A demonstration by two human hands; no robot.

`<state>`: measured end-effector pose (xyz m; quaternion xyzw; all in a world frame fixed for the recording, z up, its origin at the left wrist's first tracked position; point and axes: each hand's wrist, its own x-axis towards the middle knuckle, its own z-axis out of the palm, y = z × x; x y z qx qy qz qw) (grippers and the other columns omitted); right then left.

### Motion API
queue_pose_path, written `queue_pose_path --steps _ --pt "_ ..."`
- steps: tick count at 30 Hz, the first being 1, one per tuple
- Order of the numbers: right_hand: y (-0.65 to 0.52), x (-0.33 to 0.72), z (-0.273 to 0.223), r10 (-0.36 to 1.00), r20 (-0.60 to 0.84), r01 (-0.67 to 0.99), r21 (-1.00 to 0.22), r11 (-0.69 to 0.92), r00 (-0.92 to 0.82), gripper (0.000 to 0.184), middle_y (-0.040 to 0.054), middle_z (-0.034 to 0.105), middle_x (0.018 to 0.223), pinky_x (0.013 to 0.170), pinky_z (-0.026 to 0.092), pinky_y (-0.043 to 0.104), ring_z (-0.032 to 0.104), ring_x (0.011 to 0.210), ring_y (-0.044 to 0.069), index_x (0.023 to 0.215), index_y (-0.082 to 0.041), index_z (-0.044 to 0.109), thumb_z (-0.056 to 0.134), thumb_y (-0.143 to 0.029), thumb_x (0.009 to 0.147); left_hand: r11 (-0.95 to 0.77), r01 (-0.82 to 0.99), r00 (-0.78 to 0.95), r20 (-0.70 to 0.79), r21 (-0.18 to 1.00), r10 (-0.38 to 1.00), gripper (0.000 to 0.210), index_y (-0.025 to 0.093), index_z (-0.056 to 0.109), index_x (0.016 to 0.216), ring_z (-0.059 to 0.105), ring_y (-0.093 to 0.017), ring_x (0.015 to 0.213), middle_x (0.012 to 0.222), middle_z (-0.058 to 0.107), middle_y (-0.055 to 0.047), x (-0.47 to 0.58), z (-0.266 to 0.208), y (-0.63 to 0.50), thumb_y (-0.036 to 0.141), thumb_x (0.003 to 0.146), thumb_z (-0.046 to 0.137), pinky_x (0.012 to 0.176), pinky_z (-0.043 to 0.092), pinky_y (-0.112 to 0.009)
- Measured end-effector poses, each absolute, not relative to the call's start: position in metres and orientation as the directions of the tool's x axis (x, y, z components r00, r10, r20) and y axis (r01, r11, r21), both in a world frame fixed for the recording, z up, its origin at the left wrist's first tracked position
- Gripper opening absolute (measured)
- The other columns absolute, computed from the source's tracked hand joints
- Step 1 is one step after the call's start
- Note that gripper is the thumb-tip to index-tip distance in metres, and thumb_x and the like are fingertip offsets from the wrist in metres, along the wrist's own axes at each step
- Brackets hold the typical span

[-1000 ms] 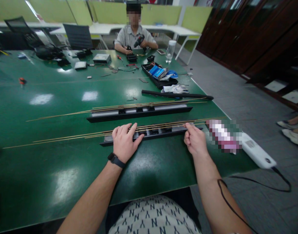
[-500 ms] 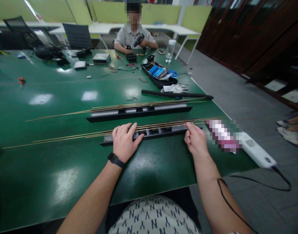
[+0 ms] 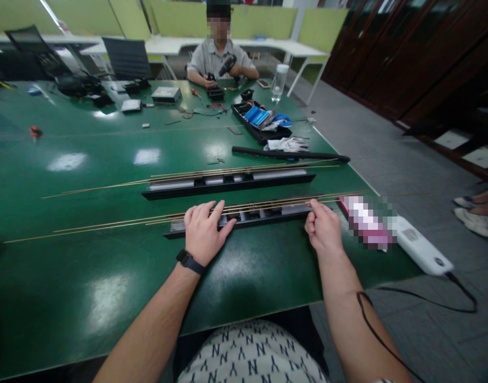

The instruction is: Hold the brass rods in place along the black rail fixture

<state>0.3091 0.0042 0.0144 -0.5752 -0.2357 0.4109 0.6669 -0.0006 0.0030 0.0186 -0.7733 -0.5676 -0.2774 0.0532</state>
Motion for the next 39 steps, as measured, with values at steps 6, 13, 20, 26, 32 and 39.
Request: queue_pose_path --steps 6,13,20,26,32,39 --pt "0.0059 0.3102 0.0130 0.802 -0.169 -0.298 -0.955 0.011 0.573 0.031 -0.0080 0.051 0.049 0.024 0.022 0.016 0.035 0.029 0.004 0.082 -0.018 0.067 0.086 -0.042 0.076 -0.351 0.906 0.203 0.487 0.235 0.849 0.050 0.023 0.067 0.136 0.061 -0.033 0.121 0.131 0.069 -0.014 -0.0006 0.0197 0.0031 0.054 0.097 0.061 0.110 0.037 -0.052" --pt "0.0064 0.3112 0.0132 0.801 -0.179 -0.310 -0.951 0.009 0.571 0.035 -0.0086 0.051 0.048 0.025 0.022 0.016 0.035 0.029 0.005 0.081 -0.019 0.066 0.087 -0.045 0.074 -0.352 0.906 0.202 0.488 0.237 0.849 0.050 0.023 0.067 0.136 0.061 -0.033 0.121 0.131 0.069 -0.014 -0.0006 0.0197 0.0033 0.054 0.097 0.063 0.110 0.038 -0.052" --pt "0.0062 0.3120 0.0117 0.802 -0.160 -0.295 -0.955 0.021 0.575 0.032 -0.0083 0.051 0.048 0.024 0.022 0.016 0.035 0.029 0.005 0.083 -0.019 0.068 0.086 -0.045 0.076 -0.352 0.908 0.203 0.495 0.227 0.845 0.050 0.023 0.067 0.136 0.061 -0.033 0.121 0.131 0.070 -0.014 -0.0007 0.0194 0.0032 0.054 0.097 0.062 0.110 0.038 -0.052" --pt "0.0060 0.3128 0.0103 0.805 -0.162 -0.298 -0.954 0.018 0.570 0.033 -0.0083 0.050 0.049 0.024 0.022 0.016 0.035 0.029 0.005 0.084 -0.018 0.069 0.086 -0.045 0.077 -0.351 0.912 0.208 0.499 0.212 0.841 0.050 0.023 0.067 0.135 0.062 -0.033 0.120 0.130 0.070 -0.014 -0.0003 0.0193 0.0031 0.054 0.097 0.062 0.109 0.038 -0.051" --pt "0.0060 0.3123 0.0104 0.806 -0.166 -0.301 -0.954 0.016 0.568 0.032 -0.0082 0.051 0.049 0.024 0.022 0.015 0.035 0.030 0.005 0.085 -0.018 0.069 0.085 -0.045 0.078 -0.350 0.914 0.208 0.503 0.207 0.839 0.050 0.023 0.067 0.135 0.061 -0.032 0.120 0.130 0.070 -0.013 -0.0006 0.0183 0.0036 0.054 0.097 0.062 0.110 0.037 -0.051" --pt "0.0058 0.3122 0.0103 0.804 -0.170 -0.307 -0.952 0.016 0.569 0.031 -0.0083 0.051 0.049 0.025 0.022 0.015 0.035 0.030 0.005 0.086 -0.018 0.069 0.085 -0.043 0.078 -0.352 0.913 0.210 0.503 0.206 0.839 0.050 0.023 0.067 0.135 0.061 -0.032 0.120 0.130 0.069 -0.013 -0.0011 0.0182 0.0032 0.055 0.098 0.061 0.110 0.037 -0.051"
